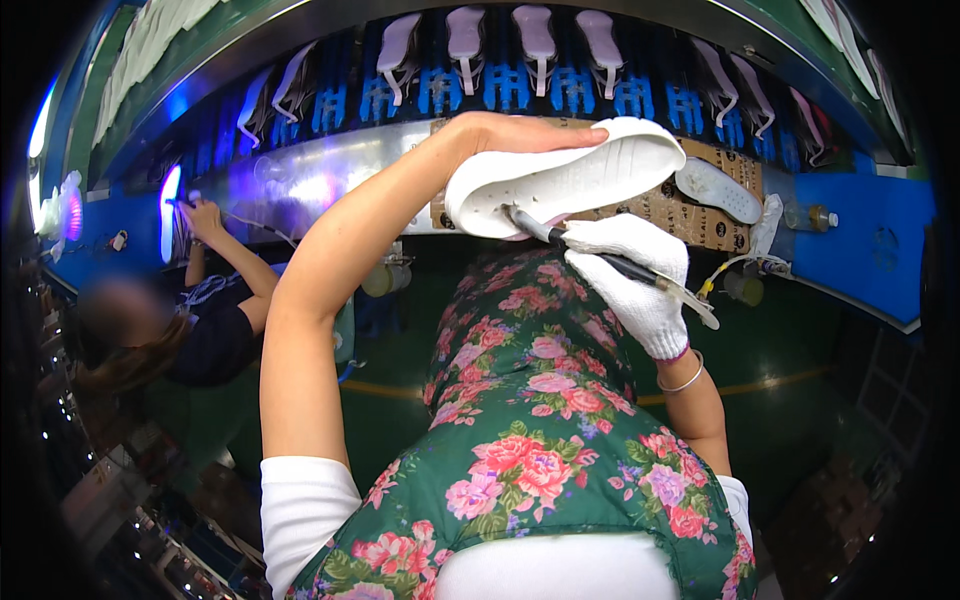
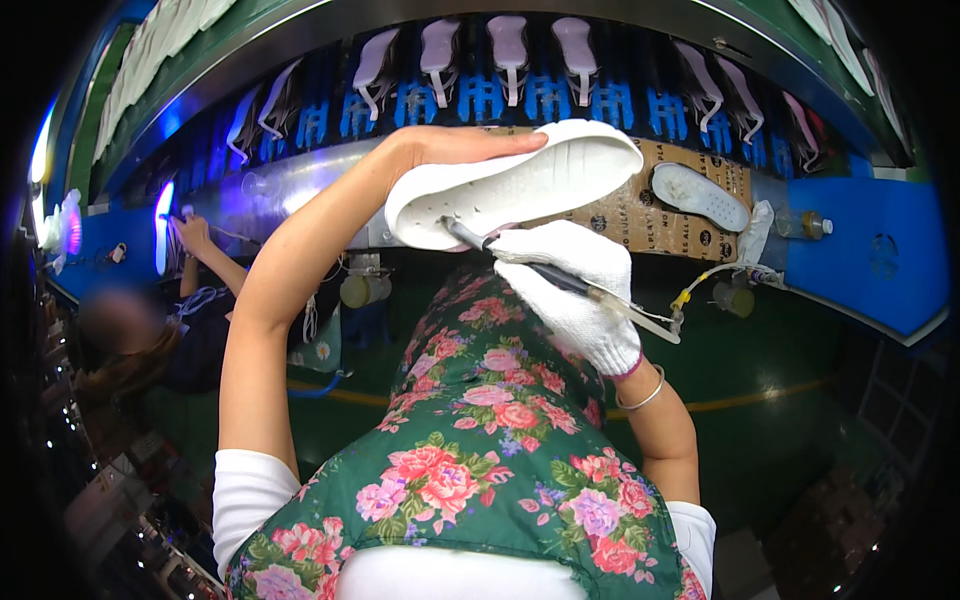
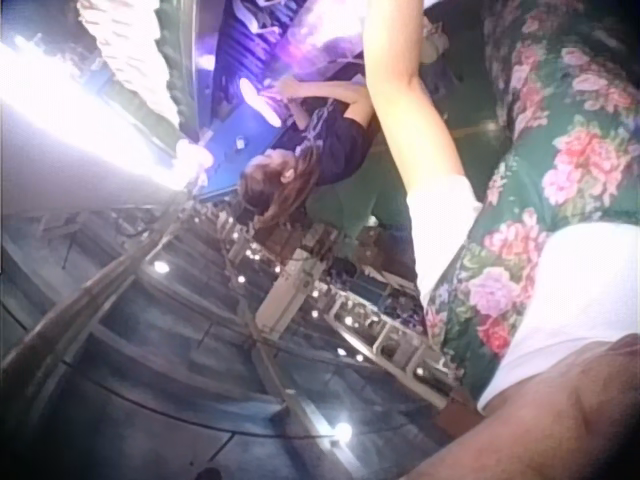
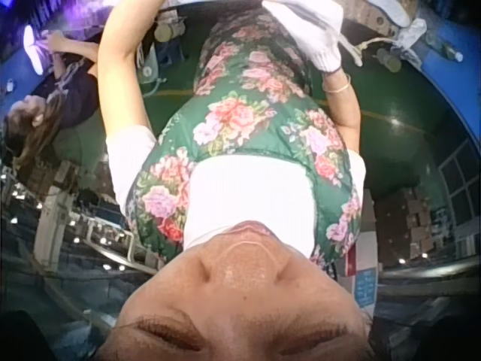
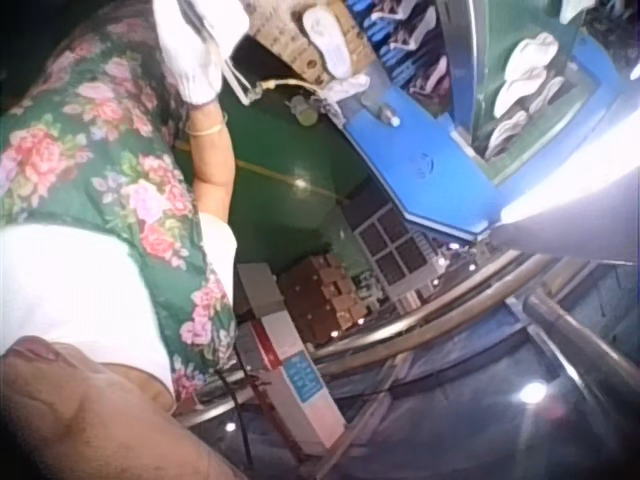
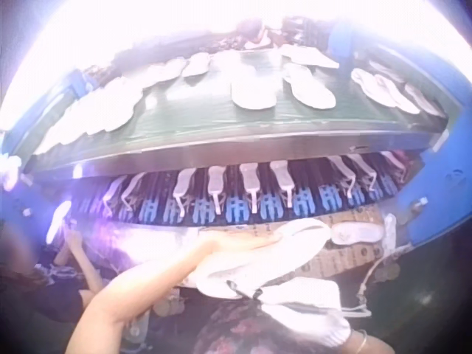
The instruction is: The person takes shoe soles from an upper shelf, brushes liquid onto each sole with a brush applicator, and places them back onto the shelf.
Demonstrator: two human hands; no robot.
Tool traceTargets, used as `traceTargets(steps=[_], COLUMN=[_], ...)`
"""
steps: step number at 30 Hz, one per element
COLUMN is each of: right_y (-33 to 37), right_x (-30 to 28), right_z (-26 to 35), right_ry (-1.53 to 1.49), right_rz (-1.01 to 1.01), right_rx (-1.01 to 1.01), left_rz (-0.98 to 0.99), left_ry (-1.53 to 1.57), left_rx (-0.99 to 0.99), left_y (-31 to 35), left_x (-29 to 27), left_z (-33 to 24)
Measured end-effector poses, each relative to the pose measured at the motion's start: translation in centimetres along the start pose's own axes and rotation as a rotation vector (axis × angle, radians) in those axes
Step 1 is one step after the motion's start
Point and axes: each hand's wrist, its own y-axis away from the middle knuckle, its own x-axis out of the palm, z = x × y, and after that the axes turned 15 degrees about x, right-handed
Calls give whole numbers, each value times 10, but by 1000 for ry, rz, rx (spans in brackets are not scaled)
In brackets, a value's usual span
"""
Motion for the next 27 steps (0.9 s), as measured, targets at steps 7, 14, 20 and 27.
traceTargets(steps=[7, 14, 20, 27], right_y=[10, 13, 18, 5], right_x=[17, 16, 5, -11], right_z=[-1, -6, -12, -16], right_ry=[-26, -1, -486, -223], right_rz=[74, -1, -144, -431], right_rx=[-61, -45, 404, 197], left_rz=[7, -101, -97, -194], left_ry=[-39, 66, 405, 1226], left_rx=[-101, -39, -47, 303], left_y=[-2, -12, -15, -20], left_x=[1, 6, 10, 49], left_z=[2, 16, 29, 74])
